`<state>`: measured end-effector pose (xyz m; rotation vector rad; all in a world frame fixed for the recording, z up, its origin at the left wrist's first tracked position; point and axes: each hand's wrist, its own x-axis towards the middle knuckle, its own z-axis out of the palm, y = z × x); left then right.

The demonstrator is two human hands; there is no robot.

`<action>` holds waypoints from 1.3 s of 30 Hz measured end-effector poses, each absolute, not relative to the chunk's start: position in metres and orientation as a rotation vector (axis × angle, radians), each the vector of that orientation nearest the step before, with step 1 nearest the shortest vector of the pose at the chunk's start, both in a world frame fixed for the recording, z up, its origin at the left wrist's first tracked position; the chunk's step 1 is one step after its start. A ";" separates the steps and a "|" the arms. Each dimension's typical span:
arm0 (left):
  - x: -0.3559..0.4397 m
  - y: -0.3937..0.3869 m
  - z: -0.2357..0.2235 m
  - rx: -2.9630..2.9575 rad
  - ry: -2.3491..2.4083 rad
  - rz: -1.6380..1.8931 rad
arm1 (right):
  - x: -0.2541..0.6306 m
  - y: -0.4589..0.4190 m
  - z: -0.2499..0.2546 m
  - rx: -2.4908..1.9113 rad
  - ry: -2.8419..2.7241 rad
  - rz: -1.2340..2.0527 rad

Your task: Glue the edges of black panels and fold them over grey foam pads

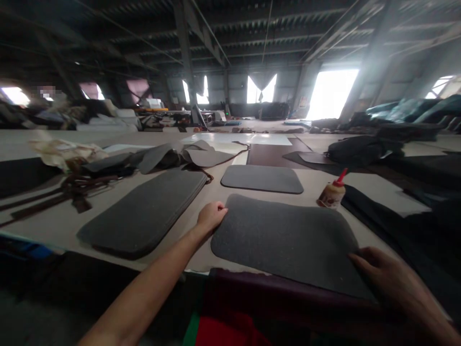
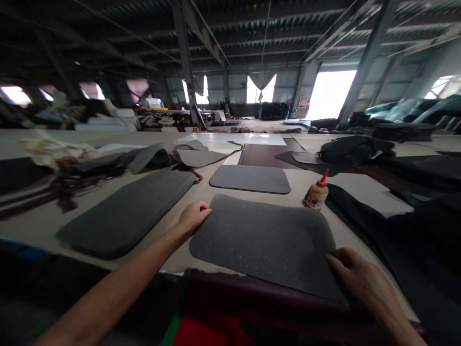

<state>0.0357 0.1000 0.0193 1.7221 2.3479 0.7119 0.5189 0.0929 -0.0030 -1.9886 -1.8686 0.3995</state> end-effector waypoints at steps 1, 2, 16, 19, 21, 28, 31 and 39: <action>0.037 0.099 0.019 1.737 2.364 0.700 | 0.520 0.093 -0.004 -1.995 -1.859 0.418; 0.038 0.098 0.020 1.755 2.378 0.689 | 0.520 0.093 -0.005 -2.006 -1.851 0.456; 0.056 0.083 0.026 2.106 2.514 0.620 | 0.523 0.090 -0.006 -1.946 -1.854 0.298; 0.062 0.074 0.039 2.251 2.405 0.641 | 0.520 0.078 0.006 -1.931 -1.859 0.014; 0.075 0.068 0.048 2.403 2.188 0.653 | 0.506 0.072 0.017 -1.810 -1.912 -0.148; 0.147 0.057 0.041 2.786 1.084 0.420 | 0.433 0.082 0.017 -1.231 -2.534 -0.012; 0.154 0.061 0.026 2.732 1.166 0.277 | 0.424 0.086 0.003 -1.314 -2.604 0.056; 0.121 0.092 0.022 2.544 1.576 0.195 | 0.434 0.092 0.000 -1.450 -2.569 0.117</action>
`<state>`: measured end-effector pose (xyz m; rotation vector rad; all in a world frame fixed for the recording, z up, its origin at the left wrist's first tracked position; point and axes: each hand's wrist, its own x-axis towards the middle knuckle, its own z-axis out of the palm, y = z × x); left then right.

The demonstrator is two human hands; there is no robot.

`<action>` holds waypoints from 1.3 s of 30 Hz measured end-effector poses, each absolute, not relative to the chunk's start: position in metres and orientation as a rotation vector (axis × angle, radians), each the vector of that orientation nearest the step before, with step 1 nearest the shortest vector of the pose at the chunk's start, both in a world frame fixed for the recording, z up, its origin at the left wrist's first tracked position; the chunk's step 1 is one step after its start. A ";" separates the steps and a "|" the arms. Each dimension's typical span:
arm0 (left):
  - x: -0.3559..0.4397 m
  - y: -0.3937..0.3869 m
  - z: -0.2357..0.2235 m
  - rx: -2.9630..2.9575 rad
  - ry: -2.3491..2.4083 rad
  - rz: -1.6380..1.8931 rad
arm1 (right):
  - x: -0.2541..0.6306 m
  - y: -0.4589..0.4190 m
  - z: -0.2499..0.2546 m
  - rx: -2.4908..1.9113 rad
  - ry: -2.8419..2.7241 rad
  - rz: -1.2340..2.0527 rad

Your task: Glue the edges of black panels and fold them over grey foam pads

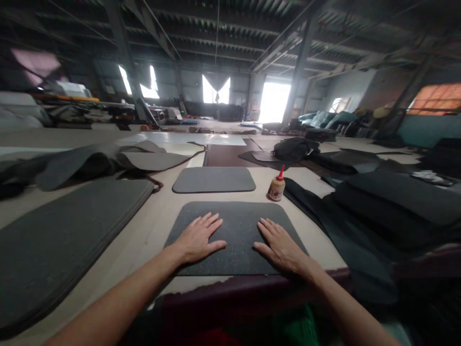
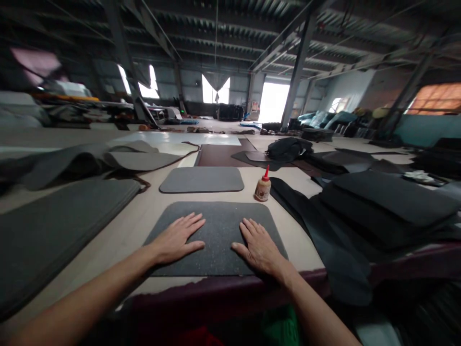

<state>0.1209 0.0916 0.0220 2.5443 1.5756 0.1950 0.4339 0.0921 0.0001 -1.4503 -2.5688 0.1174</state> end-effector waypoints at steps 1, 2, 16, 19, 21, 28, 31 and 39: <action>0.117 0.094 0.021 2.530 1.630 0.204 | 0.440 0.096 0.000 -1.470 -2.558 0.121; 0.113 0.096 0.020 2.523 1.674 0.215 | 0.446 0.102 0.000 -1.507 -2.542 0.114; 0.108 0.098 0.011 2.538 1.763 0.229 | 0.454 0.167 0.003 -1.585 -2.539 0.113; 0.109 0.098 0.011 2.532 1.760 0.216 | 0.458 0.174 0.004 -1.700 -2.462 -0.016; 0.109 0.097 0.011 2.529 1.755 0.223 | 0.453 0.164 0.003 -1.707 -2.435 -0.087; 0.120 0.091 0.025 2.613 1.714 0.175 | 0.420 0.104 -0.010 -1.474 -2.530 -0.045; 0.148 0.099 0.031 2.788 1.453 0.217 | 0.417 0.101 -0.011 -1.519 -2.519 -0.064; 0.173 0.161 0.014 2.750 1.382 0.225 | 0.421 0.106 -0.017 -1.523 -2.488 -0.102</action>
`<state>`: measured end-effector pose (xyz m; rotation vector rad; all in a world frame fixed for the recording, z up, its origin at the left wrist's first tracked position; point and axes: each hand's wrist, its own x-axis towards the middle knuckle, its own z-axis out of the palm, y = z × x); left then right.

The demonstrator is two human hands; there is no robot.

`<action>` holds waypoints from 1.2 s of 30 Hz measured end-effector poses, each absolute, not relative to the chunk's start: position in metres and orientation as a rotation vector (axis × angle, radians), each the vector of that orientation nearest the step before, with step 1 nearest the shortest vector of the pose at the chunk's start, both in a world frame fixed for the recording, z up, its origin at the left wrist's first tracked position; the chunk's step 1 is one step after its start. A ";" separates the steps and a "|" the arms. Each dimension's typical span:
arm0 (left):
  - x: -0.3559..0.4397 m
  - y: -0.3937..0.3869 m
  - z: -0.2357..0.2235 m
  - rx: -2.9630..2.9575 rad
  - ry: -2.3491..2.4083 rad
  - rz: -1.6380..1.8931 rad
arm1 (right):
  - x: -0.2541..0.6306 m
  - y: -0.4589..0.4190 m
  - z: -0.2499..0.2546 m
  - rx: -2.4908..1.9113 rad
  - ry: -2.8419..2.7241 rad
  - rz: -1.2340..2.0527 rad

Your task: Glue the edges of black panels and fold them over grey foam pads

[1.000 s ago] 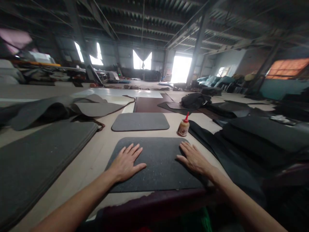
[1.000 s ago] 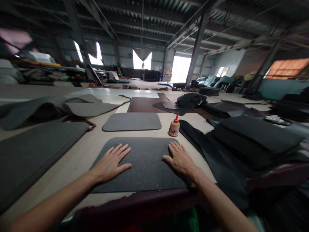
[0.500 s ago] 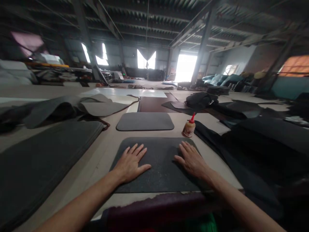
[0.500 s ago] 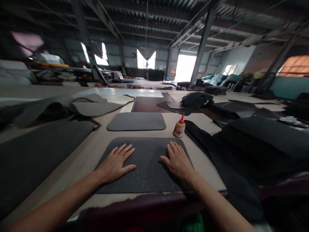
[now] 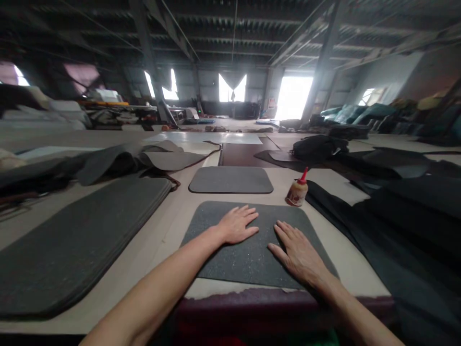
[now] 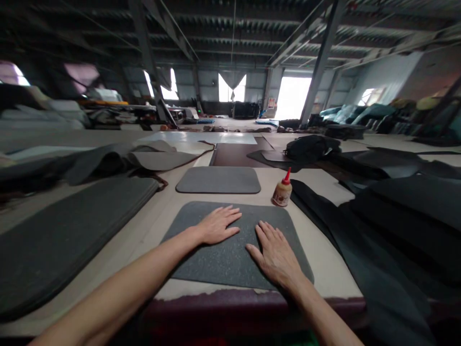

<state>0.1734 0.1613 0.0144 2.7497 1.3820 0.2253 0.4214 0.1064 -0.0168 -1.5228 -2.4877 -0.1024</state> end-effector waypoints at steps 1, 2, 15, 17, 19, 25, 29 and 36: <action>0.164 0.166 0.013 2.733 1.427 0.227 | 0.422 0.106 -0.017 -1.517 -2.480 -0.099; 0.152 0.169 0.012 2.712 1.480 0.228 | 0.422 0.106 -0.017 -1.510 -2.474 -0.094; 0.038 0.105 0.008 2.395 1.992 0.128 | 0.439 0.117 -0.023 -1.493 -2.450 -0.266; 0.036 0.091 0.010 2.377 2.010 0.105 | 0.455 0.114 -0.025 -1.411 -2.507 -0.272; 0.037 0.075 0.014 2.369 2.023 0.088 | 0.477 0.108 -0.028 -1.355 -2.563 -0.308; 0.049 0.014 0.026 2.491 1.889 0.146 | 0.525 0.069 -0.039 -1.293 -2.487 -0.371; 0.054 -0.028 0.029 2.569 1.413 0.148 | 0.530 0.038 -0.040 -1.139 -2.641 -0.242; 0.042 -0.072 0.021 2.644 1.421 0.179 | 0.538 0.015 -0.007 -1.087 -2.675 -0.033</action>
